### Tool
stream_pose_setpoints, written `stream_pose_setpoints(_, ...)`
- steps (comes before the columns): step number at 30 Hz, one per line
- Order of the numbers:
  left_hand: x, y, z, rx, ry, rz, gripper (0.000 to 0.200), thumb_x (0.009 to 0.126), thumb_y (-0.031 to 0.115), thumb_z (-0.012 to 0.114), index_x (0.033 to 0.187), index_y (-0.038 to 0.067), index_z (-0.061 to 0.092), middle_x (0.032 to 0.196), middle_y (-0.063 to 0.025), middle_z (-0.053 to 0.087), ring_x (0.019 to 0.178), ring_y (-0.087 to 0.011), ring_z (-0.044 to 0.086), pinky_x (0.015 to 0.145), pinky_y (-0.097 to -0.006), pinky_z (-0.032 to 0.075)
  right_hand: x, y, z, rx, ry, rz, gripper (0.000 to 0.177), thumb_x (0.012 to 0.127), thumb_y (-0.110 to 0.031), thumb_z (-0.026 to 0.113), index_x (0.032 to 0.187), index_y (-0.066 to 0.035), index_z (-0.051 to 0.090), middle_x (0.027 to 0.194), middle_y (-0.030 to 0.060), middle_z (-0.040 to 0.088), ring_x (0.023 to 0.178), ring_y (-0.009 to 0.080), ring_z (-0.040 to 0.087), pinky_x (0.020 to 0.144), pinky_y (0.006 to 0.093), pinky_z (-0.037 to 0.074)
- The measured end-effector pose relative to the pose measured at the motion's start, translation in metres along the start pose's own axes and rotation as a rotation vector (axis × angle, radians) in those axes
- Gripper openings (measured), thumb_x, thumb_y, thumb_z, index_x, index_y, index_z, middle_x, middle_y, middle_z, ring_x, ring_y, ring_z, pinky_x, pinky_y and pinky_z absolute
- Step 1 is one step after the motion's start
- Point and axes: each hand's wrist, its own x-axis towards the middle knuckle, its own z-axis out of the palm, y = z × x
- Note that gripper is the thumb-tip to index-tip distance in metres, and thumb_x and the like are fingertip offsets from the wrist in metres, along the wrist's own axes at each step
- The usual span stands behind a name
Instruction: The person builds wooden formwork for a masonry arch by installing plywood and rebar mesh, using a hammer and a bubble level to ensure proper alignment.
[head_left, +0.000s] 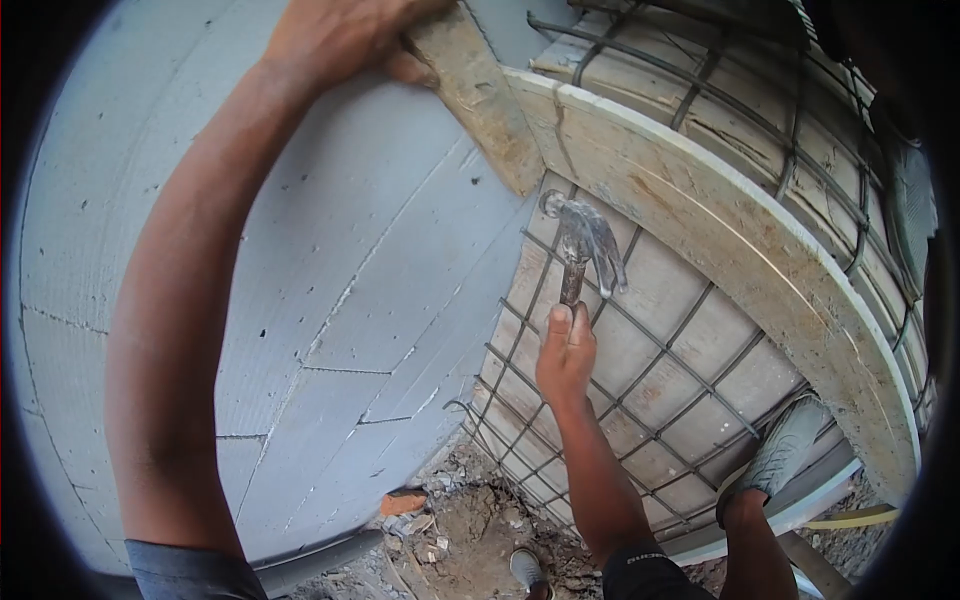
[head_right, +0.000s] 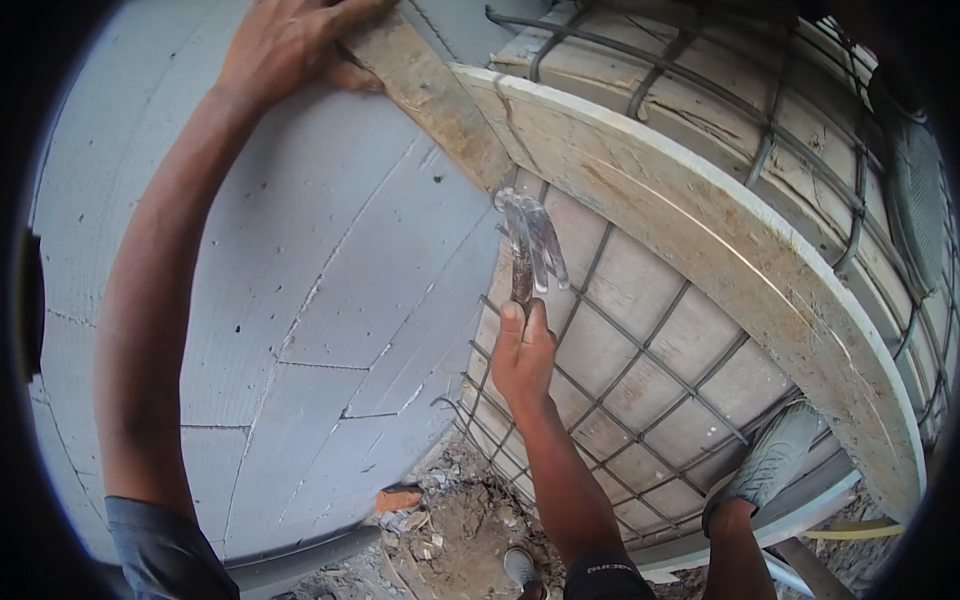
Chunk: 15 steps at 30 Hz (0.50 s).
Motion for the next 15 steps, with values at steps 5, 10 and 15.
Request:
stream_pose_setpoints(5, -0.003, -0.006, 0.009, 0.009, 0.054, 0.011, 0.063, 0.062, 0.051, 0.082, 0.11, 0.016, 0.061, 0.114, -0.0024, 0.057, 0.121, -0.0218, 0.048, 0.111, -0.0451, 0.03, 0.011, -0.048, -0.023, 0.551, 0.017, -0.185, 0.048, 0.103, -0.054, 0.036, 0.102, -0.009, 0.051, 0.066, 0.001, 0.049, 0.047, 0.0099, 0.041, 0.044, 0.0244, 0.037)
stream_pose_setpoints(10, -0.003, -0.009, 0.01, -0.008, 0.045, 0.012, 0.059, 0.064, 0.047, 0.082, 0.109, 0.016, 0.06, 0.112, -0.0027, 0.057, 0.119, -0.0218, 0.049, 0.112, -0.0451, 0.03, 0.052, -0.075, 0.009, 0.47, 0.334, -0.72, 0.048, 0.104, -0.053, 0.036, 0.09, -0.009, 0.048, 0.068, 0.0034, 0.049, 0.055, 0.014, 0.046, 0.051, 0.0291, 0.043)
stream_pose_setpoints(15, -0.005, -0.006, 0.009, 0.001, 0.051, 0.006, 0.065, 0.062, 0.05, 0.083, 0.112, 0.015, 0.059, 0.115, -0.0032, 0.057, 0.12, -0.0222, 0.048, 0.111, -0.0457, 0.031, 0.058, -0.073, 0.018, 0.162, 0.019, -0.016, 0.044, 0.105, -0.041, 0.04, 0.087, -0.003, 0.051, 0.073, 0.0087, 0.051, 0.071, 0.0213, 0.052, 0.066, 0.0391, 0.046)
